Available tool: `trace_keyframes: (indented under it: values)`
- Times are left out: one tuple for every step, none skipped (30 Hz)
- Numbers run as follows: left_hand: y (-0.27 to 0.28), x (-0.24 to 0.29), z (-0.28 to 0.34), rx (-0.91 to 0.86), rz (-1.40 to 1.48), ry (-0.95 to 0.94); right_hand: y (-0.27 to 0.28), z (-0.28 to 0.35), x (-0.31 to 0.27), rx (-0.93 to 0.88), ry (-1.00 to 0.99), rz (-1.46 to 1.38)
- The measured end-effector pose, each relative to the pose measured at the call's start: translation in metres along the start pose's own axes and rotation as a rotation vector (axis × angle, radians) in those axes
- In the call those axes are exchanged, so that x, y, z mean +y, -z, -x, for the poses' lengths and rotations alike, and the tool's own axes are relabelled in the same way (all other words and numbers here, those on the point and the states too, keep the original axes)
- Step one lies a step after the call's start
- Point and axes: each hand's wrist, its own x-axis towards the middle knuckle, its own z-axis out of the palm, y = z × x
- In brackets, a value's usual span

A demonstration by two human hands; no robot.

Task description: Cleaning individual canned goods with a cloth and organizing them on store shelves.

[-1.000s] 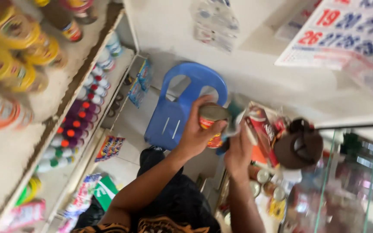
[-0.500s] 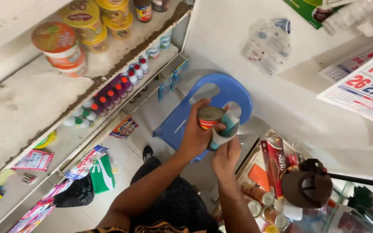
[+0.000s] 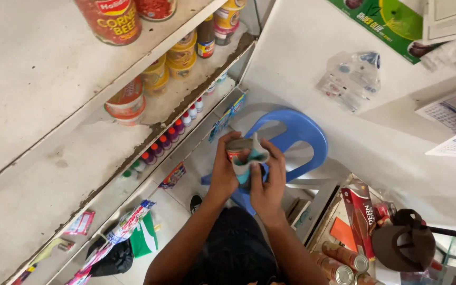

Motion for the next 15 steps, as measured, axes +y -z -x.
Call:
trace_keyframes:
  values:
    - [0.009, 0.003, -0.001, -0.031, -0.083, -0.045, -0.005, -0.003, -0.004, -0.031, 0.010, 0.003]
    - [0.017, 0.007, -0.006, -0.064, -0.167, -0.100, -0.011, -0.009, -0.007, -0.059, 0.029, 0.001]
    - [0.018, 0.009, -0.008, -0.060, -0.165, -0.108, -0.014, -0.014, -0.007, -0.064, 0.035, -0.002]
    - [0.020, 0.010, -0.009, -0.033, -0.176, -0.104, -0.016, -0.017, -0.008, -0.075, 0.017, -0.013]
    - [0.021, 0.011, -0.009, -0.007, -0.187, -0.101, -0.017, -0.019, -0.008, -0.087, -0.001, -0.023]
    - [0.017, 0.019, -0.005, 0.008, -0.188, -0.107, -0.016, -0.019, 0.001, -0.100, 0.001, -0.032]
    - [0.012, 0.027, -0.002, 0.045, -0.169, -0.078, -0.015, -0.018, 0.011, -0.114, -0.038, -0.016]
    - [0.008, 0.035, 0.002, 0.085, -0.151, -0.050, -0.014, -0.017, 0.021, -0.130, -0.077, -0.003]
    - [0.009, 0.038, 0.001, 0.103, -0.153, -0.056, -0.015, -0.022, 0.020, -0.146, -0.075, -0.014]
    - [0.008, 0.041, -0.002, 0.104, -0.158, -0.056, -0.016, -0.029, 0.020, -0.155, -0.060, -0.030]
    - [0.007, 0.044, -0.005, 0.105, -0.163, -0.055, -0.016, -0.036, 0.019, -0.165, -0.045, -0.047]
    - [0.013, 0.039, -0.009, 0.112, -0.166, -0.067, -0.016, -0.043, 0.020, -0.169, -0.038, -0.058]
    - [0.018, 0.033, -0.013, 0.107, -0.151, -0.092, -0.015, -0.050, 0.020, -0.166, -0.004, -0.039]
    - [0.021, 0.026, -0.015, 0.100, -0.133, -0.110, -0.012, -0.056, 0.021, -0.161, 0.026, -0.014]
    - [0.014, 0.023, -0.016, 0.106, -0.133, -0.114, -0.008, -0.062, 0.024, -0.166, 0.028, -0.018]
